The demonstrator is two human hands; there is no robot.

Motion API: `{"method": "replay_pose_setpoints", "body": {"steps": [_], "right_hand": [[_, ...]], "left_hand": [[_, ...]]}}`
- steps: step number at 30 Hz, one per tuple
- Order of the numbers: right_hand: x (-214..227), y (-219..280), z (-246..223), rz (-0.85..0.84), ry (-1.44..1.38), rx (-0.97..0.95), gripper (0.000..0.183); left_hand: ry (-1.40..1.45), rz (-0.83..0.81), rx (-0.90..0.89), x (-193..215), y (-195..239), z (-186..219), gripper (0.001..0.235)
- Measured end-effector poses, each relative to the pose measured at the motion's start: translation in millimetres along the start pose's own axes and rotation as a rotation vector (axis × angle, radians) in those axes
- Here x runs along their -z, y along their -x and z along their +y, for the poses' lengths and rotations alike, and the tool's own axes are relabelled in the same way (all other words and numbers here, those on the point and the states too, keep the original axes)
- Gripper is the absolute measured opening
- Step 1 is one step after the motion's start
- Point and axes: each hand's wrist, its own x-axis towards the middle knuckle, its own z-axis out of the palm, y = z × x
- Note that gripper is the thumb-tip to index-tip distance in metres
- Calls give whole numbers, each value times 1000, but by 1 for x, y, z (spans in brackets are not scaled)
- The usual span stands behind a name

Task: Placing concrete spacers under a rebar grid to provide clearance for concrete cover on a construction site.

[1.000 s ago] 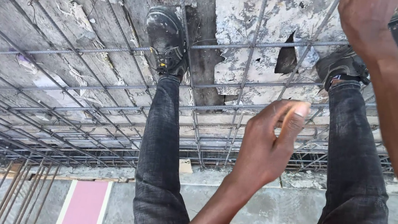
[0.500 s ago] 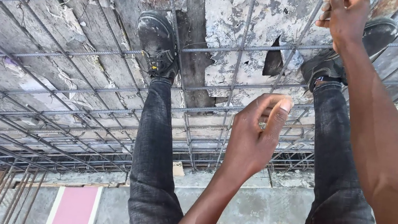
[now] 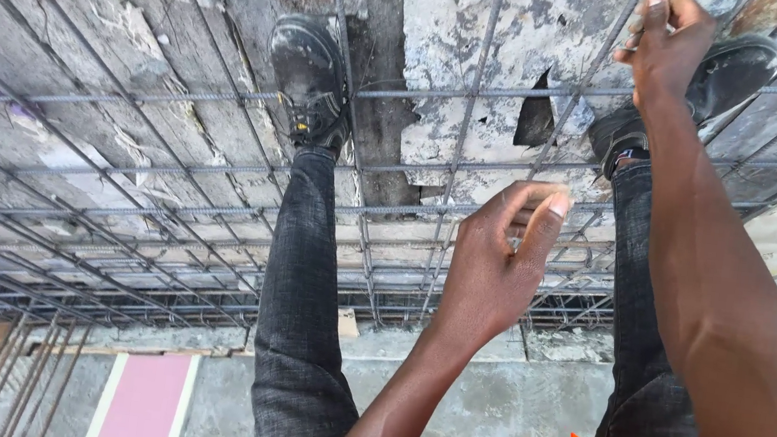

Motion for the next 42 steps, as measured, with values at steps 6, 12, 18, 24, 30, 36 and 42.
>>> {"method": "replay_pose_setpoints", "body": {"steps": [6,12,18,24,30,36,42], "right_hand": [[-1,-14,-7,17,675,423,22],[-7,-12,-32,-64,1103,371,23],[1,-26,-51,-300,1439,335,38],[8,-29,1,-169,1109,294,26],[-14,-45,60,239,712,274,35],[-37,-32,52,385,314,106,18],[-39,-8,31,394,535,287,65]], "left_hand": [[0,-35,19,7,2,4,56],[47,-32,42,21,7,19,56],[111,27,35,42,11,41,52],[143,-3,-12,46,15,39,51],[136,5,-49,42,13,37,47],[16,-23,48,34,7,31,44],[-10,-19,91,22,-4,27,45]]}}
